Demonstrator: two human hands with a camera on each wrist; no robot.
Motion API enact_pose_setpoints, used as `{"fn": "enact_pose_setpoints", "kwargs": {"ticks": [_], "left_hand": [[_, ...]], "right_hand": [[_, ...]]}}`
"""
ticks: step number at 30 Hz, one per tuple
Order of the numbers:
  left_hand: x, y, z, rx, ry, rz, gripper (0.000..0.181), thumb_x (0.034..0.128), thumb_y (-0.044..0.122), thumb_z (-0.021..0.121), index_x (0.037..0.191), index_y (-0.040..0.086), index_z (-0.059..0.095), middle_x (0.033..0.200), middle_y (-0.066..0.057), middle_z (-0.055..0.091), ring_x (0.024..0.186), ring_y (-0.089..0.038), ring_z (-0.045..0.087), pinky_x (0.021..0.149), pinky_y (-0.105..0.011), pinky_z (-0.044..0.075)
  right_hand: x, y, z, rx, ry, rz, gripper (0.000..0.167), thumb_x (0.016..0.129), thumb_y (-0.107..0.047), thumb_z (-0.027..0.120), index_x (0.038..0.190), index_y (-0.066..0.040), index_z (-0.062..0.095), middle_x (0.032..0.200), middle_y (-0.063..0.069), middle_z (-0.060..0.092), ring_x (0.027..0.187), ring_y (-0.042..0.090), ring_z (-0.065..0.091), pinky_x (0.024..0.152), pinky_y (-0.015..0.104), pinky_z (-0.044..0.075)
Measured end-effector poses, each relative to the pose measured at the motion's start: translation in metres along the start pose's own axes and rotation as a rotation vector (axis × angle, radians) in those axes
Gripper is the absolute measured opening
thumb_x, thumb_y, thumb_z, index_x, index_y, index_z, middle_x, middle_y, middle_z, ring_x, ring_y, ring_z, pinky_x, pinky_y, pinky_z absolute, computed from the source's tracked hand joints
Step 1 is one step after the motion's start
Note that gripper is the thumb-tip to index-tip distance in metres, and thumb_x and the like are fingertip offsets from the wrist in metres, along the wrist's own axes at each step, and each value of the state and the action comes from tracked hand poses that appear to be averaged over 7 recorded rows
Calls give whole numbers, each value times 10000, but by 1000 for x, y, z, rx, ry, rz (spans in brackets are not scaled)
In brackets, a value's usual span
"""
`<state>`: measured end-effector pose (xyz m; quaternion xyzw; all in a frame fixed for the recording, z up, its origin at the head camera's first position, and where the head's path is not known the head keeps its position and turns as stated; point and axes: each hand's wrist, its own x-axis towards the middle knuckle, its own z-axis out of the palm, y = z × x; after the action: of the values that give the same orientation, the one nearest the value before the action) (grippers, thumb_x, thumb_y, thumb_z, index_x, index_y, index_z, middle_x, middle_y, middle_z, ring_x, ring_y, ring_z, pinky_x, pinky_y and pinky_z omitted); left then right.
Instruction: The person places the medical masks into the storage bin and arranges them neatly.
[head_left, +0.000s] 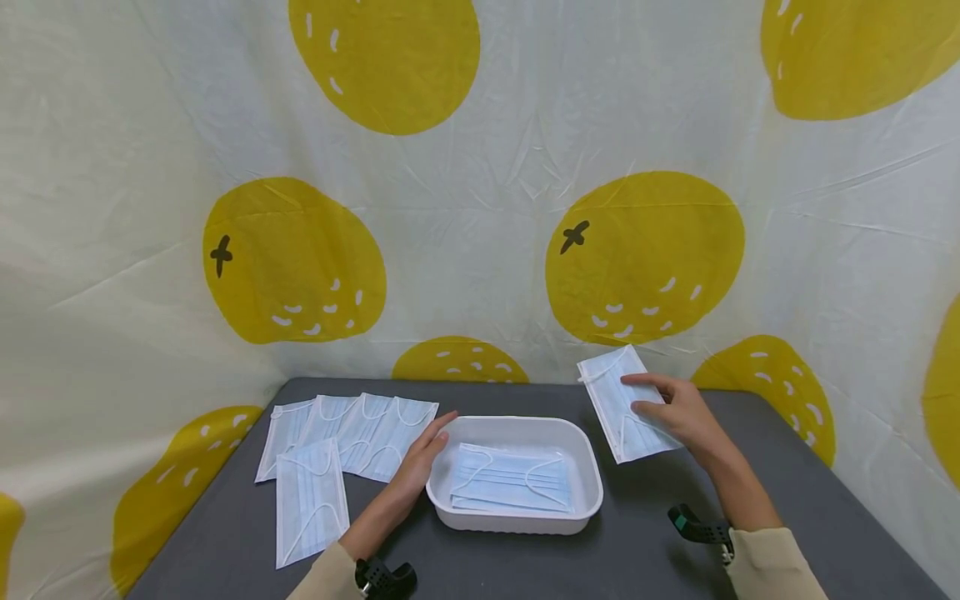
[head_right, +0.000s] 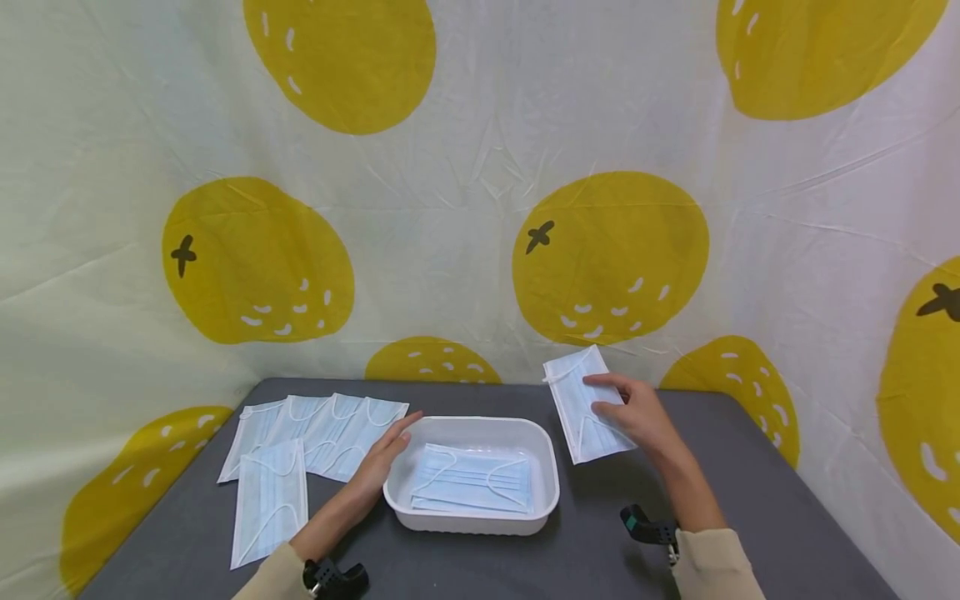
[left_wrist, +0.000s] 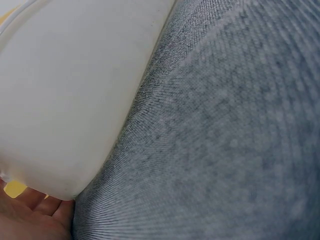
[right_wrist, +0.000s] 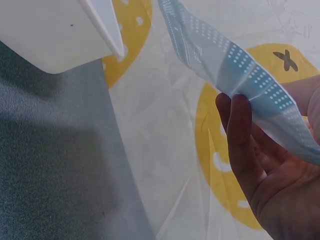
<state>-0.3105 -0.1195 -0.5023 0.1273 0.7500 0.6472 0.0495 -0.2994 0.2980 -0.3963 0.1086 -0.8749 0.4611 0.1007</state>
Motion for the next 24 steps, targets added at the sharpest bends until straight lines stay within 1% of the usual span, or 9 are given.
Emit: {"fn": "enact_pose_setpoints", "kwargs": {"ticks": [5, 7, 12, 15, 19, 24], "left_hand": [[0, 0, 0, -10, -3, -1, 475, 1129, 282, 349, 1597, 210, 391, 1703, -106, 289, 1578, -371, 238, 1266, -670, 95], [0, 0, 0, -9, -3, -2, 475, 1128, 284, 351, 1596, 214, 393, 1704, -107, 289, 1579, -372, 237, 1265, -672, 94], [0, 0, 0, -3, 1, -2, 488, 1127, 286, 356, 1601, 174, 381, 1701, -113, 295, 1579, -380, 235, 1265, -670, 97], [0, 0, 0, 0, 4, -2, 487, 1128, 285, 354, 1602, 173, 380, 1701, -114, 295, 1578, -380, 237, 1266, -669, 101], [-1, 0, 1, 8, 11, -6, 475, 1129, 287, 351, 1595, 206, 395, 1703, -110, 290, 1577, -376, 239, 1267, -666, 105], [-1, 1, 2, 12, 16, -8, 471, 1130, 287, 350, 1593, 214, 399, 1702, -112, 292, 1574, -378, 246, 1266, -667, 108]], "right_hand": [[-1, -5, 1, 4, 2, -13, 442, 961, -125, 728, 1368, 20, 639, 1370, 293, 615, 869, 87, 587, 696, 220, 537], [-1, -6, 2, 19, 0, -18, 440, 955, -110, 730, 1363, 30, 639, 1332, 298, 630, 842, 84, 600, 686, 228, 546], [-1, -8, 3, 47, -11, -27, 440, 950, -92, 730, 1358, 43, 636, 1260, 300, 646, 797, 99, 623, 668, 251, 569], [-1, -10, 5, 49, -16, -25, 444, 949, -103, 734, 1361, 32, 638, 1261, 292, 646, 802, 115, 626, 668, 255, 572], [0, -12, 6, 55, -24, -30, 442, 946, -97, 736, 1358, 30, 640, 1259, 290, 649, 814, 125, 630, 674, 257, 573], [-1, -14, 7, 78, -39, -68, 433, 944, -68, 730, 1348, 53, 637, 1246, 302, 659, 819, 100, 627, 685, 248, 565]]}}
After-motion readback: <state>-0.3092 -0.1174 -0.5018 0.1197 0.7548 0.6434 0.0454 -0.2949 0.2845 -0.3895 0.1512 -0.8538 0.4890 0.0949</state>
